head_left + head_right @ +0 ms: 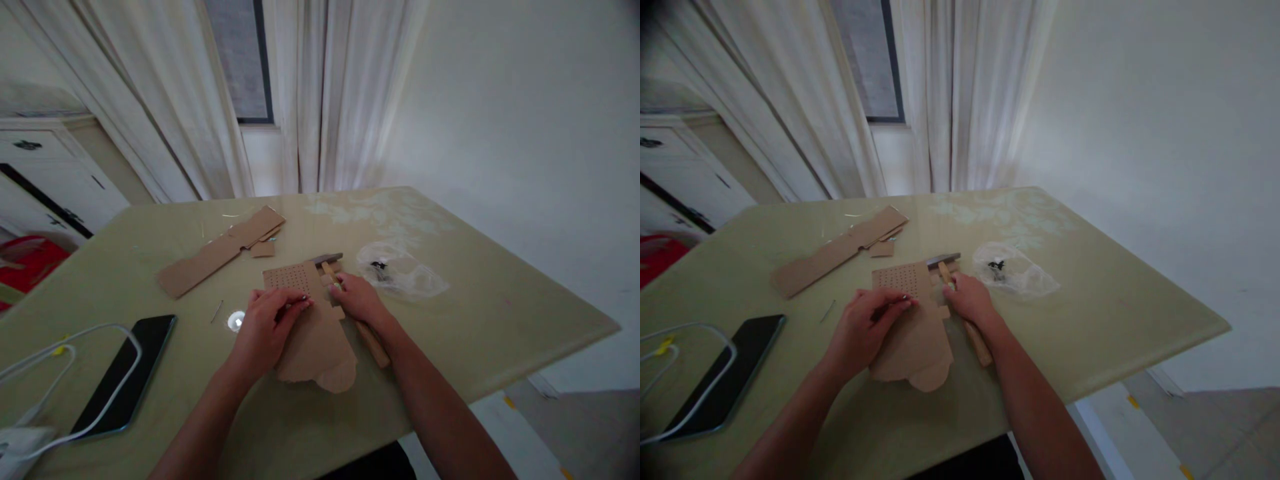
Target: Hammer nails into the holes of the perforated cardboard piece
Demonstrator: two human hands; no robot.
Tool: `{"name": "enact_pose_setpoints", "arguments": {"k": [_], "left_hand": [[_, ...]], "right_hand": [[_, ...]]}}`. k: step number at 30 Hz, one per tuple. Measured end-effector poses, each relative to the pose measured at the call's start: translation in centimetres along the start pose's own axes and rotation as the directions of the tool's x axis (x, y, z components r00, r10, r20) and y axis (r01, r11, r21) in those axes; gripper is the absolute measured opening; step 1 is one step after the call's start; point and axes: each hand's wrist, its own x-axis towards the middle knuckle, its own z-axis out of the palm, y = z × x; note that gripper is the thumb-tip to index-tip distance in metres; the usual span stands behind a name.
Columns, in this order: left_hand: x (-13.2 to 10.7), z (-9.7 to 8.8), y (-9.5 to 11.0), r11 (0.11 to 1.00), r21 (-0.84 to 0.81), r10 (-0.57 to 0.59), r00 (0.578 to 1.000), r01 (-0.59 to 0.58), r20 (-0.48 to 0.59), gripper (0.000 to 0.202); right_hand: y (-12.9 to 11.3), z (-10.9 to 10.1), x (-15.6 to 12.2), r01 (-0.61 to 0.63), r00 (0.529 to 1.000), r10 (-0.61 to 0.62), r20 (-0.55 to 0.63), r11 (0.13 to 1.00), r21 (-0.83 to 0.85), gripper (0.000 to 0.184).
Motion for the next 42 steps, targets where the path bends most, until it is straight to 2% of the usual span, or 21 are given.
{"name": "enact_pose_setpoints", "arguments": {"k": [13,22,31,42], "left_hand": [[-0.01,0.01,0.03,1.0,0.003,0.008,1.0,-0.008,-0.005,0.025],[-0.1,0.03,-0.08,1.0,0.004,0.02,1.0,-0.02,0.002,0.018],[0.08,0.41,-0.38,0.995,-0.081,-0.063,0.998,0.064,0.011,0.024],[0.14,0.54,-0.72,0.995,-0.06,-0.08,0.997,0.081,0.02,0.024]], "right_hand": [[0.01,-0.02,0.03,-0.012,1.0,0.012,0.001,1.0,-0.004,0.035],[-0.02,0.07,0.06,-0.016,1.0,0.016,-0.002,1.0,-0.001,0.037],[0.43,0.4,0.45,0.003,1.0,-0.003,-0.011,1.0,0.011,0.038],[0.44,0.46,0.54,0.005,0.998,-0.005,-0.055,1.0,0.013,0.032]]}}
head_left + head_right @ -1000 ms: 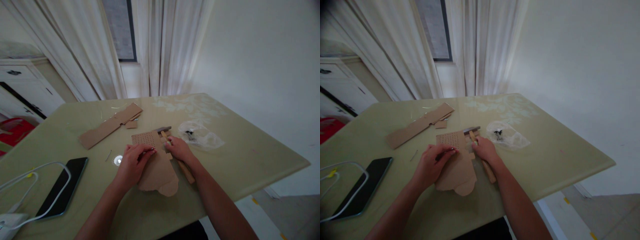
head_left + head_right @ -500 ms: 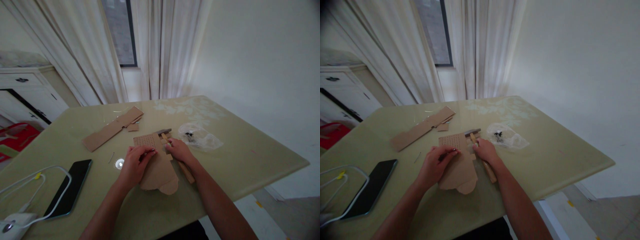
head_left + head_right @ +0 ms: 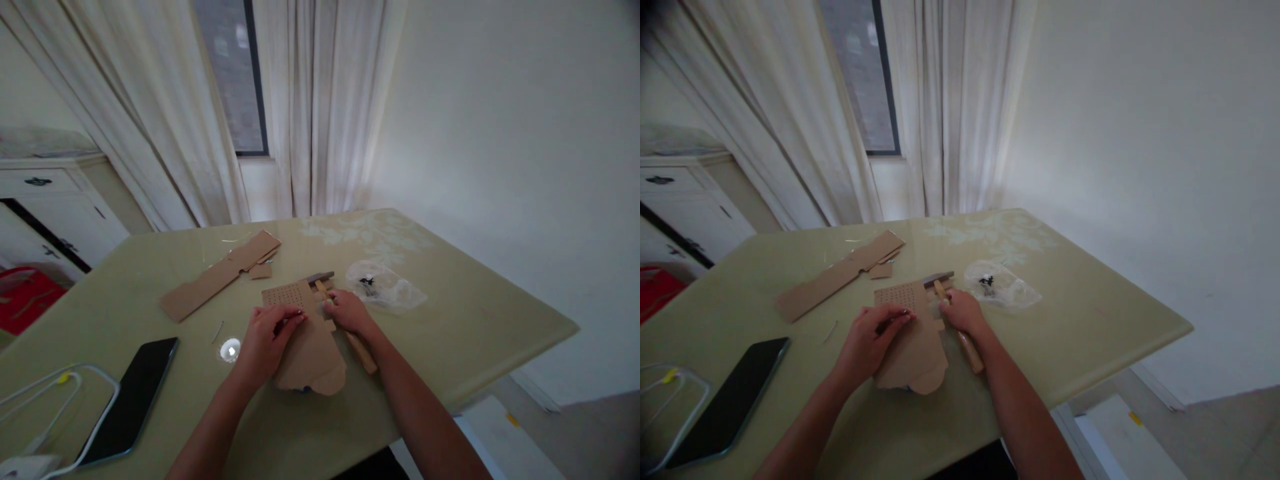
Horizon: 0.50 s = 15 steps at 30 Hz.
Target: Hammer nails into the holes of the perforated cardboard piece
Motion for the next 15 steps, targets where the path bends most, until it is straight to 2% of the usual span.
{"name": "enact_pose_setpoints", "arguments": {"k": [4,15], "left_hand": [[-0.04,0.05,-0.07,1.0,-0.027,0.007,1.0,-0.006,0.023,0.02],[-0.01,0.53,-0.21,0.999,-0.045,0.009,1.0,-0.01,-0.015,0.022]], "right_hand": [[0.22,0.21,0.19,0.012,1.0,-0.012,-0.01,1.0,0.011,0.031],[0.15,0.17,0.13,0.018,1.0,-0.017,-0.02,0.999,0.031,0.031]]}}
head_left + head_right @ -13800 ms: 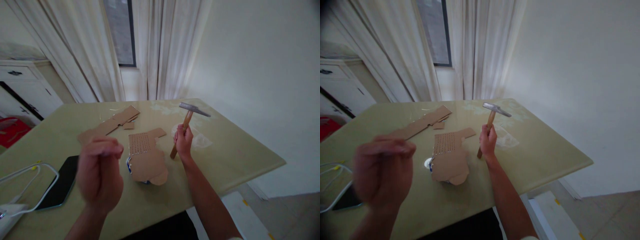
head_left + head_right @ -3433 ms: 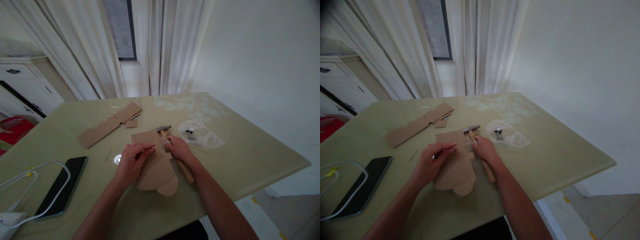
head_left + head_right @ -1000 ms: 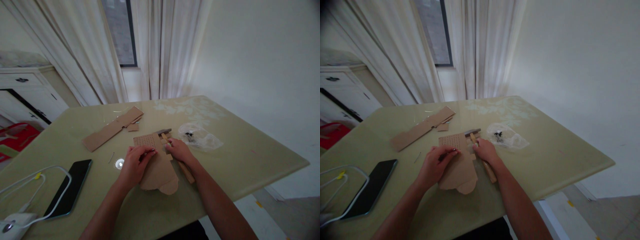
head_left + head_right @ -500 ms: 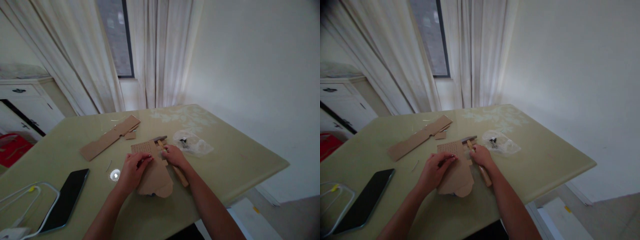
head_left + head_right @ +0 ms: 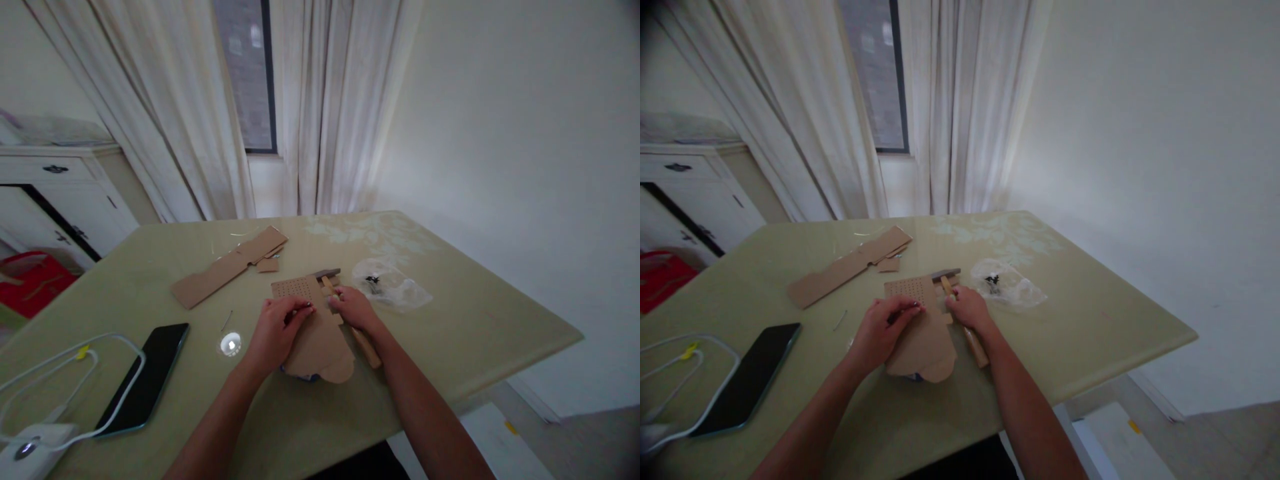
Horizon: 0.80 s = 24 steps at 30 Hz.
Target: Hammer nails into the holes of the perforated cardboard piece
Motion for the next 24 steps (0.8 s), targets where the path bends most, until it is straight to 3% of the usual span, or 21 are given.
{"name": "enact_pose_setpoints", "arguments": {"k": [9,24], "left_hand": [[0.2,0.0,0.1,0.998,-0.047,-0.036,0.999,0.037,0.008,0.022],[0.3,-0.5,0.5,0.997,-0.055,-0.053,0.998,0.054,0.023,0.029]], "right_hand": [[0.2,0.3,-0.3,-0.012,1.0,0.013,-0.028,0.999,0.036,0.033],[1.0,0.7,0.0,-0.028,0.999,0.037,-0.033,0.969,0.246,0.026]]}}
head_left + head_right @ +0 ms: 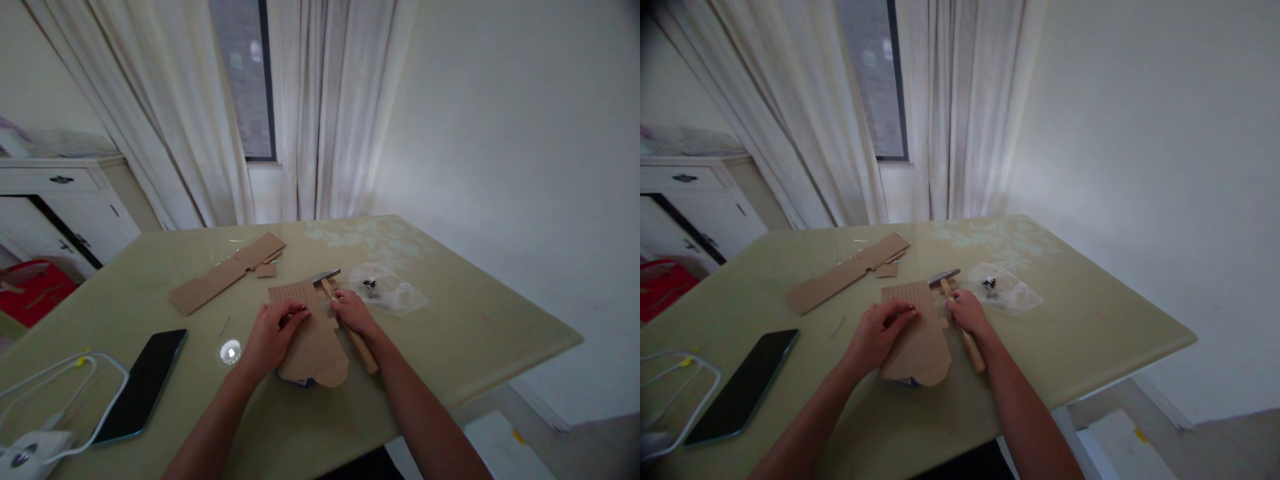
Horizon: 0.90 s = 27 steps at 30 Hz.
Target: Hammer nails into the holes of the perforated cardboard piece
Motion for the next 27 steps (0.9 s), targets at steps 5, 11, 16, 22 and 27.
{"name": "enact_pose_setpoints", "arguments": {"k": [5,11,16,22,27], "left_hand": [[-0.1,0.1,-0.1,0.999,0.037,-0.002,1.0,0.002,-0.015,0.03],[-0.2,0.1,-0.3,0.999,0.035,-0.005,1.0,0.005,-0.007,0.03],[-0.2,0.1,-0.3,1.0,0.019,-0.015,1.0,0.015,0.002,0.029],[0.0,-0.1,-0.1,1.0,0.002,-0.019,0.999,0.019,0.046,0.031],[0.4,-0.1,-0.3,1.0,0.008,0.008,0.998,-0.009,0.065,0.027]], "right_hand": [[-0.4,0.0,-0.3,-0.013,1.0,0.013,-0.018,0.999,-0.036,0.025],[-0.6,0.2,-0.5,-0.014,1.0,0.012,-0.029,0.997,-0.075,0.027],[-0.4,0.4,-0.3,-0.023,0.999,0.022,-0.033,0.999,-0.038,0.026],[-0.3,0.2,-0.3,0.024,0.999,-0.017,-0.044,0.987,0.159,0.012],[-1.7,-1.1,-1.0,0.1,0.994,-0.072,-0.085,0.914,0.394,0.032]]}}
